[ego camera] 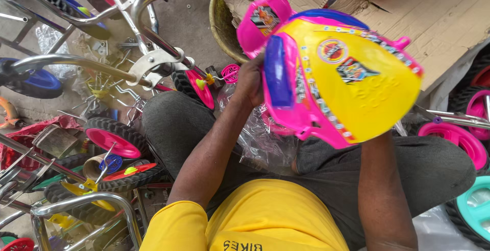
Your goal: The person assembles a colorful plastic tricycle seat by hand, using a screwdriver to tighten screws on the underside. They rotate the seat to access different screw holes, then place the assembled seat into a clear plastic bag and seal it.
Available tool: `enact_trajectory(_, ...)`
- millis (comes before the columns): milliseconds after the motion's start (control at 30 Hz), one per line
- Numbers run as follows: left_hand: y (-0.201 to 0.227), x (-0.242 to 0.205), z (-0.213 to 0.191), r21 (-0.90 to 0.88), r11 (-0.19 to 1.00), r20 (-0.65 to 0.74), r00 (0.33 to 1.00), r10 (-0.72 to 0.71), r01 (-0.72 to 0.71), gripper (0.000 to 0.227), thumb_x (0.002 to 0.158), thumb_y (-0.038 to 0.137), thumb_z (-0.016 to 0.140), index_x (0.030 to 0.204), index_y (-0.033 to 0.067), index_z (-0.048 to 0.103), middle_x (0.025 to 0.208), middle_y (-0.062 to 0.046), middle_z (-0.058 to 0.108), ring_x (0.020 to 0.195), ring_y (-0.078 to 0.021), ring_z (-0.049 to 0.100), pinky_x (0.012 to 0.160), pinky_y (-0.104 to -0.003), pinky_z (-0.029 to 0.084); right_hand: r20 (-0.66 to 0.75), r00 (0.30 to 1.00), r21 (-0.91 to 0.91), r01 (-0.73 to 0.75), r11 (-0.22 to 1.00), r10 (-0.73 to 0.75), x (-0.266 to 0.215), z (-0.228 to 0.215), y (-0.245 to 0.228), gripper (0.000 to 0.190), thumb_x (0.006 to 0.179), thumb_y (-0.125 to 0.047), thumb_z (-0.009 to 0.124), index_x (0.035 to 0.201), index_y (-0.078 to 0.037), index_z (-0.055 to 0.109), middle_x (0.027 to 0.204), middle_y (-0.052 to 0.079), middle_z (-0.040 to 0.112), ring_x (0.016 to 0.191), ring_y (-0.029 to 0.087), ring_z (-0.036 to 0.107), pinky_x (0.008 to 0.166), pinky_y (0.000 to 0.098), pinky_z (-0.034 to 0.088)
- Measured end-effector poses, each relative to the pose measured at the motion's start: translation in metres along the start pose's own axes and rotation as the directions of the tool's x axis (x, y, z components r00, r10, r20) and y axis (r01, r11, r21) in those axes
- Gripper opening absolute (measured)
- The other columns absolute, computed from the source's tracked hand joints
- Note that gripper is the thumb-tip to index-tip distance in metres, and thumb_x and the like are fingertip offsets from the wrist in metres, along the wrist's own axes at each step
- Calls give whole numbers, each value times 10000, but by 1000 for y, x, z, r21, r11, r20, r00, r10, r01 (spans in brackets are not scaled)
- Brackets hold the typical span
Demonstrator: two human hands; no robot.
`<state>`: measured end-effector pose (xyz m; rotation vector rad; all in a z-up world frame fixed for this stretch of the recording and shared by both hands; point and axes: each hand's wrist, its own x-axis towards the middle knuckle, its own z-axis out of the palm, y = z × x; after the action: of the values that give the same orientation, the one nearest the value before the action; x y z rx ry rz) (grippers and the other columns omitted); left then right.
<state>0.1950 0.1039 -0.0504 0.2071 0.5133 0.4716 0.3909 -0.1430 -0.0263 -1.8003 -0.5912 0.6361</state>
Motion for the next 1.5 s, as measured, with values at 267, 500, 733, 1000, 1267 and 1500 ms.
enact_trajectory(267, 2, -34, 35, 145, 965, -1, 975, -222, 219, 387, 1090, 257, 462, 1211, -72, 625, 1024, -178, 750, 859, -229, 761, 837, -400, 651, -150, 955, 59, 265, 962, -254, 24, -14, -64, 216, 1022, -102, 769, 1164, 44, 696, 1067, 99, 689, 900, 195, 611, 771, 340, 494)
enact_trajectory(500, 40, -50, 24, 969, 241, -105, 974, 201, 55, 665, 1125, 491, 468, 1012, -119, 707, 848, -182, 683, 721, -267, 654, 673, -426, 539, -186, 943, 118, 300, 947, -275, 32, -20, -90, 193, 1042, -65, 811, 1138, 65, 706, 1022, 71, 692, 845, 151, 600, 736, 308, 479)
enact_trajectory(733, 24, -35, -33, 567, 761, 196, 949, 247, -315, 664, 1079, 567, 437, 1382, -1, 601, 1236, -100, 668, 1122, -193, 617, 998, -380, 525, 31, 963, 124, -270, 955, 268, 25, 2, -101, 258, 853, 0, 723, 1110, -19, 741, 948, 62, 757, 775, 135, 715, 720, 278, 600)
enact_trajectory(1000, 16, -42, -38, 302, 944, 207, 976, 70, -131, 814, 981, 692, 458, 1487, 54, 483, 1392, -131, 627, 1298, -259, 599, 1093, -439, 511, 9, 998, -41, -58, 997, 58, 0, -14, -120, 246, 882, 14, 675, 1120, 25, 740, 970, 68, 736, 802, 125, 687, 725, 278, 564)
enact_trajectory(1267, -1, -51, -32, 362, 929, 7, 997, -80, 72, 663, 923, 372, 717, 1416, -24, 516, 1280, -180, 656, 1186, -310, 655, 1056, -487, 534, 92, 995, -32, -22, 999, 25, -6, -13, -145, 293, 918, -83, 694, 1194, 9, 723, 1034, 51, 722, 876, 85, 662, 816, 260, 548)
enact_trajectory(1500, -23, -50, -53, 47, 993, -27, 994, -107, 109, 518, 947, 330, 667, 1304, -41, 613, 1192, -169, 726, 1094, -289, 708, 1016, -444, 563, 170, 985, 241, -31, 970, -10, -3, -10, -145, 306, 949, -155, 649, 1184, 37, 694, 1001, 61, 719, 866, 112, 676, 873, 270, 565)
